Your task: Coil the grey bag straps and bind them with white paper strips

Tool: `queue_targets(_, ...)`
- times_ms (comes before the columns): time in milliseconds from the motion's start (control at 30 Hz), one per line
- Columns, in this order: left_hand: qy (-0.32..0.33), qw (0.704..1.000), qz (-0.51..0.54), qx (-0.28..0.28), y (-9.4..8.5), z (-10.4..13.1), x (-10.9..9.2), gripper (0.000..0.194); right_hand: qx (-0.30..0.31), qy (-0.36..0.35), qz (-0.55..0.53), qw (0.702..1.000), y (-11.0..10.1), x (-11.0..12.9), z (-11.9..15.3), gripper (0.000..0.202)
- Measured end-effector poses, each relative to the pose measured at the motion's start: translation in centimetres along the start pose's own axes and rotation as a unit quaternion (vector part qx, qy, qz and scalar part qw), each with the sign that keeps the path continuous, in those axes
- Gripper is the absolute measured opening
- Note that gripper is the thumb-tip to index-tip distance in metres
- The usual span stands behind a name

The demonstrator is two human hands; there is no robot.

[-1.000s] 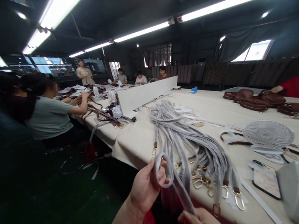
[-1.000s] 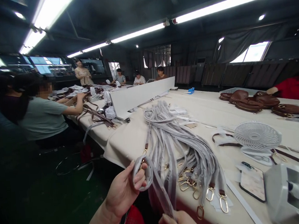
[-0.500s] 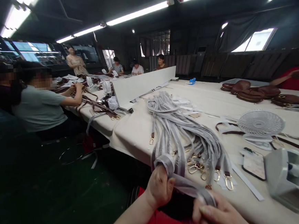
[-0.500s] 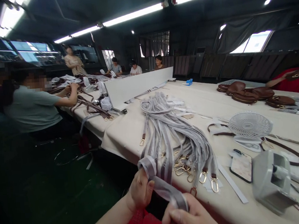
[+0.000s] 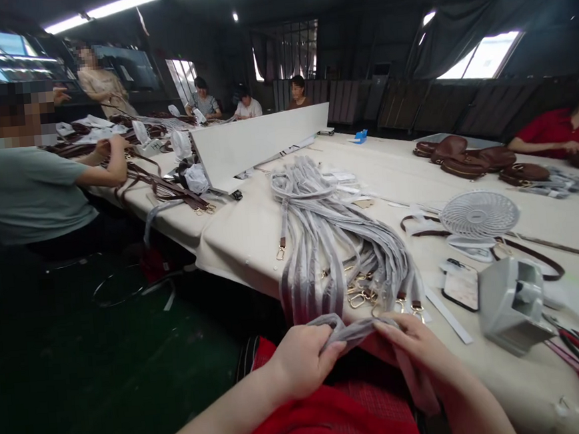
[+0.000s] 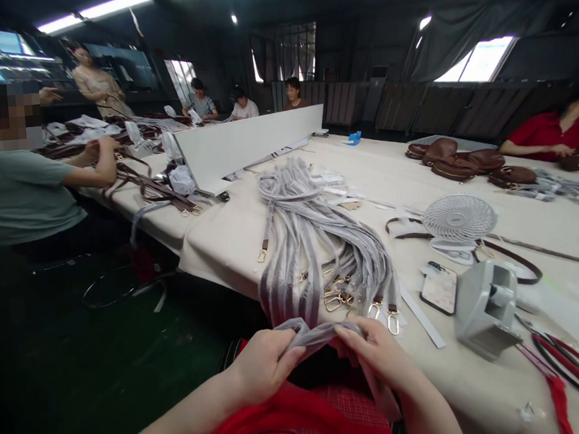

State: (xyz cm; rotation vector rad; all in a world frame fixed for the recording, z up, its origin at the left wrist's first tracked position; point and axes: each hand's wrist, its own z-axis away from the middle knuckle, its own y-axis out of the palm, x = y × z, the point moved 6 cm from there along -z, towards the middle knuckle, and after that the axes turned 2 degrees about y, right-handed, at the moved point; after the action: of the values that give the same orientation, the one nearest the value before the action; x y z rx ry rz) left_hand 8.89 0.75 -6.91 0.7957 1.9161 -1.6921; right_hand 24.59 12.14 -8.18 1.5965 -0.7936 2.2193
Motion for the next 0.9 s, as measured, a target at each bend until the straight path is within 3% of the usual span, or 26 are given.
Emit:
queue_targets(100,-0.102,0.969,0.192,0.121,1.3,0.7,0.9,0.056,-0.079,-0.053,0.191,0.977,-0.6,0.8,-0.1,0.037)
queue_targets(200,-0.174,0.875,0.396,0.215,3.1,1.7,1.2,0.064,0.0,-0.081,0.187,0.979,1.7,1.6,0.3,0.033)
queue_targets(267,-0.203,0.817,0.494,0.218,3.7,1.9,1.5,0.065,0.066,-0.096,0.125,0.985,3.8,1.9,0.8,0.04)
queue_targets(333,-0.228,0.772,0.557,0.203,4.0,1.8,2.0,0.065,0.094,-0.126,0.068,0.985,5.7,1.9,1.0,0.044)
queue_targets(433,-0.242,0.716,0.628,0.184,4.5,1.5,2.2,0.063,0.064,-0.164,0.005,0.984,7.6,1.1,0.6,0.046)
queue_targets(533,-0.251,0.683,0.673,0.129,5.3,0.8,2.3,0.065,0.055,-0.147,-0.083,0.984,8.5,0.0,-0.1,0.042)
queue_targets(600,-0.256,0.698,0.664,0.079,5.7,0.4,2.7,0.069,0.092,-0.123,-0.129,0.98,8.6,-0.1,-0.4,0.041)
queue_targets(700,-0.213,0.804,0.553,-0.044,4.7,-0.1,3.6,0.063,0.116,-0.097,-0.072,0.986,7.3,0.2,-0.4,0.035)
queue_targets(767,-0.16,0.869,0.46,-0.088,3.9,-0.2,3.5,0.055,0.146,-0.076,-0.005,0.986,6.5,0.0,-0.3,0.031)
queue_targets(833,-0.128,0.907,0.398,-0.054,4.3,-0.2,3.0,0.051,0.193,-0.043,0.034,0.98,6.4,-0.9,-0.2,0.031)
queue_targets(900,-0.134,0.918,0.374,-0.008,5.5,-0.1,2.6,0.046,0.216,-0.008,0.054,0.975,6.6,-2.2,-0.1,0.032)
